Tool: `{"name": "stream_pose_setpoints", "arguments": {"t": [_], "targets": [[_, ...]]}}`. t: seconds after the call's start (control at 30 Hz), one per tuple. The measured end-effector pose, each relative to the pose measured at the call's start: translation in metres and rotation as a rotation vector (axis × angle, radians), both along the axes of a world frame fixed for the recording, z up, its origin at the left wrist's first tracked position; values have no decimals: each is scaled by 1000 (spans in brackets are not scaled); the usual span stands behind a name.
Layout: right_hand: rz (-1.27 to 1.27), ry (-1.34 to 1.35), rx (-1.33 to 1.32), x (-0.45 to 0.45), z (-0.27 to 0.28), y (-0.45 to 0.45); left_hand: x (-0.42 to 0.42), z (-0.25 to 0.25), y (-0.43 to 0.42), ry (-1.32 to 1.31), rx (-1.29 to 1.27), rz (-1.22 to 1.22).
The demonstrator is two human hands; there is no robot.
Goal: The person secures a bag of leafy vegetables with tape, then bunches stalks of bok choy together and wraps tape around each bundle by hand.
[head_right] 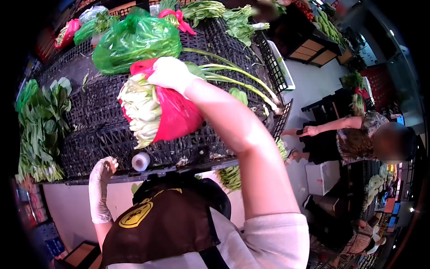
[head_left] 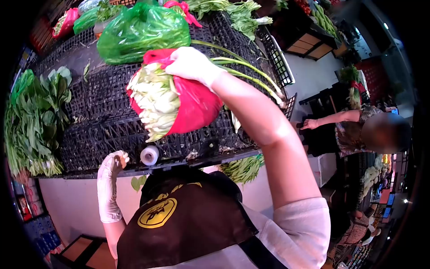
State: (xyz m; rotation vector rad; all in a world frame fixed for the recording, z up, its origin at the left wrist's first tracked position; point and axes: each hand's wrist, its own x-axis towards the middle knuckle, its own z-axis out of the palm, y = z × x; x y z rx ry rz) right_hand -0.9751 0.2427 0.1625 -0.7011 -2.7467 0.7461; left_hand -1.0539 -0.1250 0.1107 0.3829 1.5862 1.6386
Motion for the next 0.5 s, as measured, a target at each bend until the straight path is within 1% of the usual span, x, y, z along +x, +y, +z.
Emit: {"name": "stream_pose_setpoints", "arguments": {"t": [0.13, 0.2, 0.27, 0.33, 0.4, 0.43, 0.47, 0.5], "targets": [[22, 80, 66, 38, 42, -25, -22, -9, -21, 40, -79, 13], [24, 94, 168, 54, 59, -39, -32, -11, -26, 64, -32, 15], [-13, 134, 198, 63, 77, -50, -40, -12, -25, 36, -44, 40], [79, 220, 341, 70, 95, -50, -41, -10, -17, 55, 42, 30], [152, 218, 353, 75, 118, -52, -40, 1, -1, 25, 5, 18], [221, 229, 445, 76, 124, -48, -42, -2, 8, 60, 13, -58], [277, 241, 477, 76, 131, -47, -42, -2, 20, 73, -2, -132], [274, 221, 485, 78, 138, -47, -37, 0, 32, 26, 24, -151]]}}
